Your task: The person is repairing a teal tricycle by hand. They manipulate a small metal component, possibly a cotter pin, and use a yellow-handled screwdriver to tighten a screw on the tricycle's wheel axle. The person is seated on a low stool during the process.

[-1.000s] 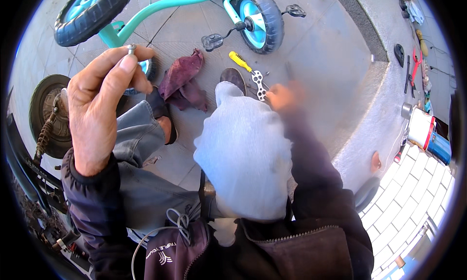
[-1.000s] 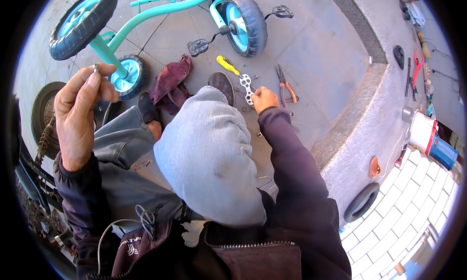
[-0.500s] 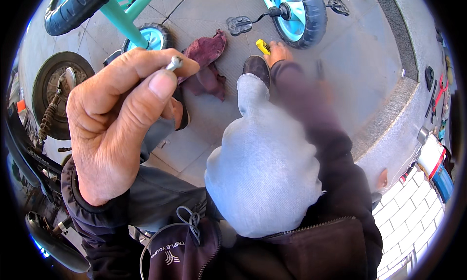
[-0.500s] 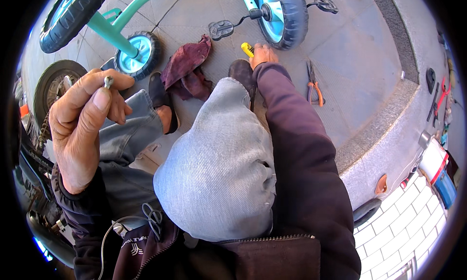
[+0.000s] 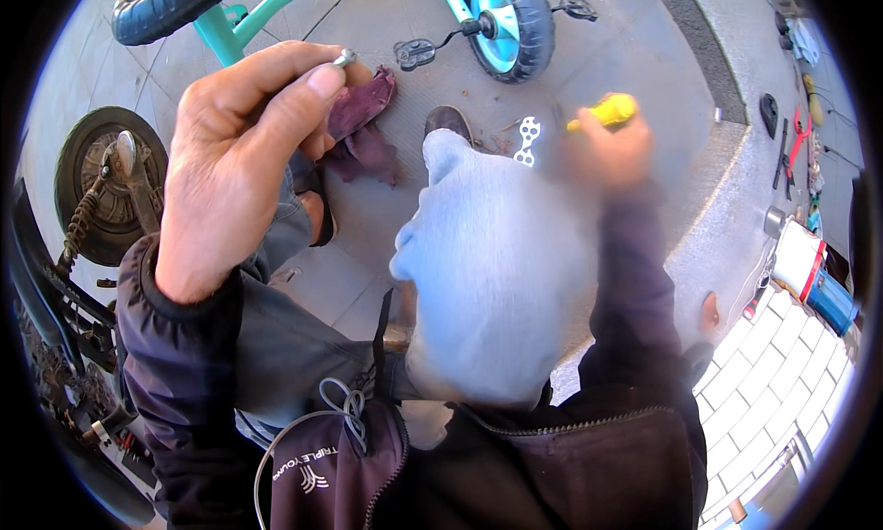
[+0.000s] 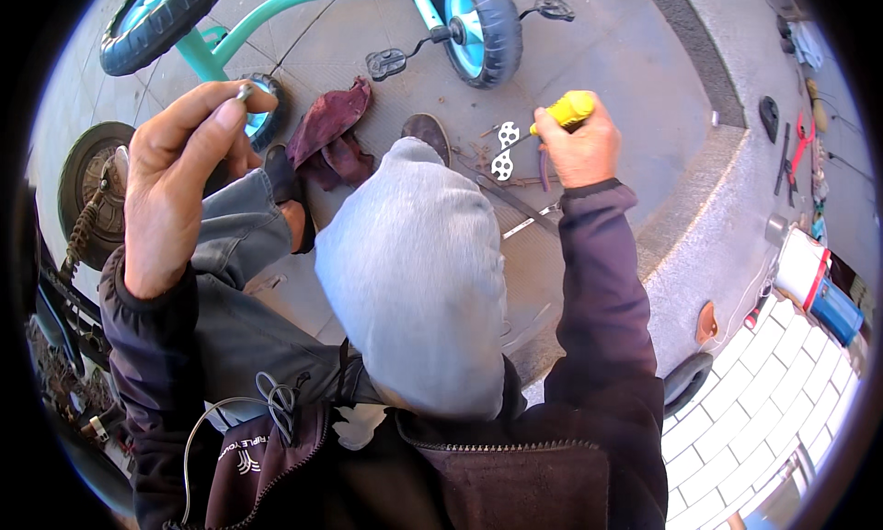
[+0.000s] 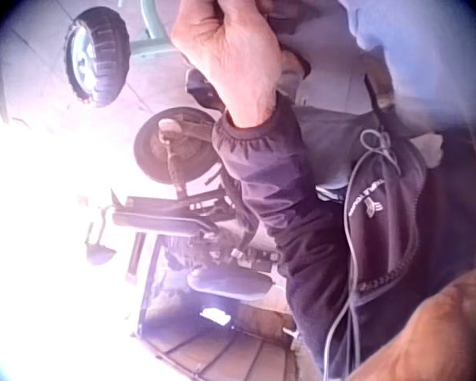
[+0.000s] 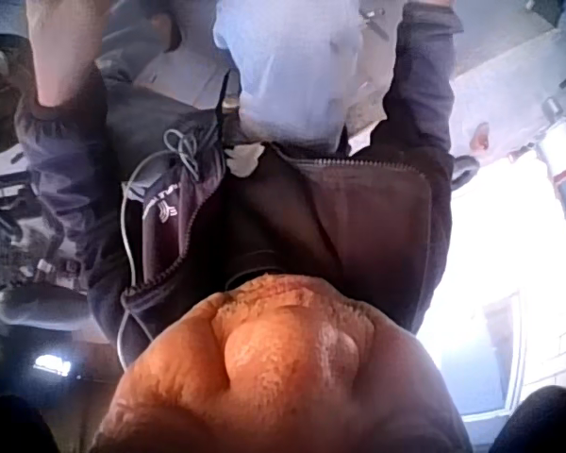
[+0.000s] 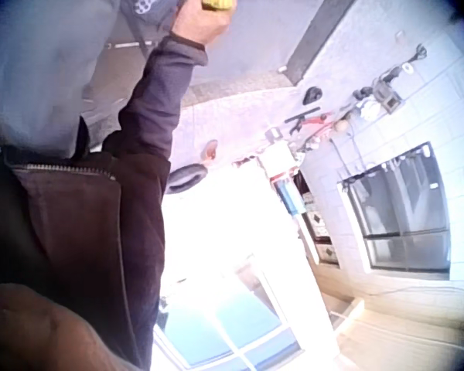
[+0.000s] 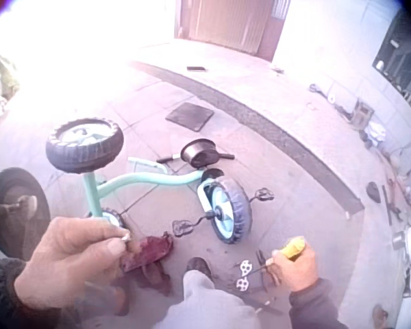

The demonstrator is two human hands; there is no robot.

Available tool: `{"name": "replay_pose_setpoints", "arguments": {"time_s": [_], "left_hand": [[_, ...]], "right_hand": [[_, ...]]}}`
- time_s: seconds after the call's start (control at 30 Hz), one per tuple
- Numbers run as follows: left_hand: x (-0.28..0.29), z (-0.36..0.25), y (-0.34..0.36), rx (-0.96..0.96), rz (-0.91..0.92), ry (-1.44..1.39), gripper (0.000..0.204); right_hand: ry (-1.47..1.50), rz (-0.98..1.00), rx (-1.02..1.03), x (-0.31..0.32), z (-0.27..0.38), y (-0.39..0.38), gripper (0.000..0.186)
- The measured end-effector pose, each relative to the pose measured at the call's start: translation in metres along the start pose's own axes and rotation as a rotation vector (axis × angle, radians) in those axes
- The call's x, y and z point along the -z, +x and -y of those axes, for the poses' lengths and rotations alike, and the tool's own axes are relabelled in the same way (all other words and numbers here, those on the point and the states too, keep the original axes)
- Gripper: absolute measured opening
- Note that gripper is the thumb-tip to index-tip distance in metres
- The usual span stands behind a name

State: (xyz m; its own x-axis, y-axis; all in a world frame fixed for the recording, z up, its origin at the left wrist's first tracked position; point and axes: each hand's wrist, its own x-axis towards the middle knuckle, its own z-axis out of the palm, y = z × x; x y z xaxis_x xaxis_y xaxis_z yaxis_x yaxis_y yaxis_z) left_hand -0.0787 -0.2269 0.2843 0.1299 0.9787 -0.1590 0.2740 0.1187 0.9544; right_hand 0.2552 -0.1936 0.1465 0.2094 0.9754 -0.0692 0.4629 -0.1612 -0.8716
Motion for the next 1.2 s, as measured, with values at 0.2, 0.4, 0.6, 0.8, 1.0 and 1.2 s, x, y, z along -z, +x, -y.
{"name": "replay_pose_setpoints", "arguments": {"time_s": [0.2, 0.4, 0.6, 0.8, 1.0, 1.2], "left_hand": [[-0.006, -0.007, -0.003, -0.011, 0.140, -0.110, 0.019], [0.004, -0.010, -0.010, -0.075, 0.201, -0.202, 0.020], [0.022, -0.013, -0.019, -0.099, 0.258, -0.212, 0.022], [0.034, -0.012, -0.021, -0.105, 0.269, -0.166, 0.022], [0.036, -0.005, -0.020, -0.089, 0.272, -0.214, 0.022], [0.037, -0.002, -0.017, -0.057, 0.318, -0.291, 0.025]], "right_hand": [[0.282, -0.155, 0.063, 0.057, 0.096, -0.005, 0.021], [0.756, 0.116, 0.240, 0.098, 0.189, 0.004, 0.023], [0.706, 0.307, 0.359, 0.079, 0.240, 0.010, 0.022], [0.738, 0.326, 0.340, 0.065, 0.239, 0.010, 0.023], [0.796, 0.349, 0.270, 0.063, 0.228, 0.016, 0.022], [0.809, 0.325, 0.277, 0.061, 0.220, 0.011, 0.022]]}}
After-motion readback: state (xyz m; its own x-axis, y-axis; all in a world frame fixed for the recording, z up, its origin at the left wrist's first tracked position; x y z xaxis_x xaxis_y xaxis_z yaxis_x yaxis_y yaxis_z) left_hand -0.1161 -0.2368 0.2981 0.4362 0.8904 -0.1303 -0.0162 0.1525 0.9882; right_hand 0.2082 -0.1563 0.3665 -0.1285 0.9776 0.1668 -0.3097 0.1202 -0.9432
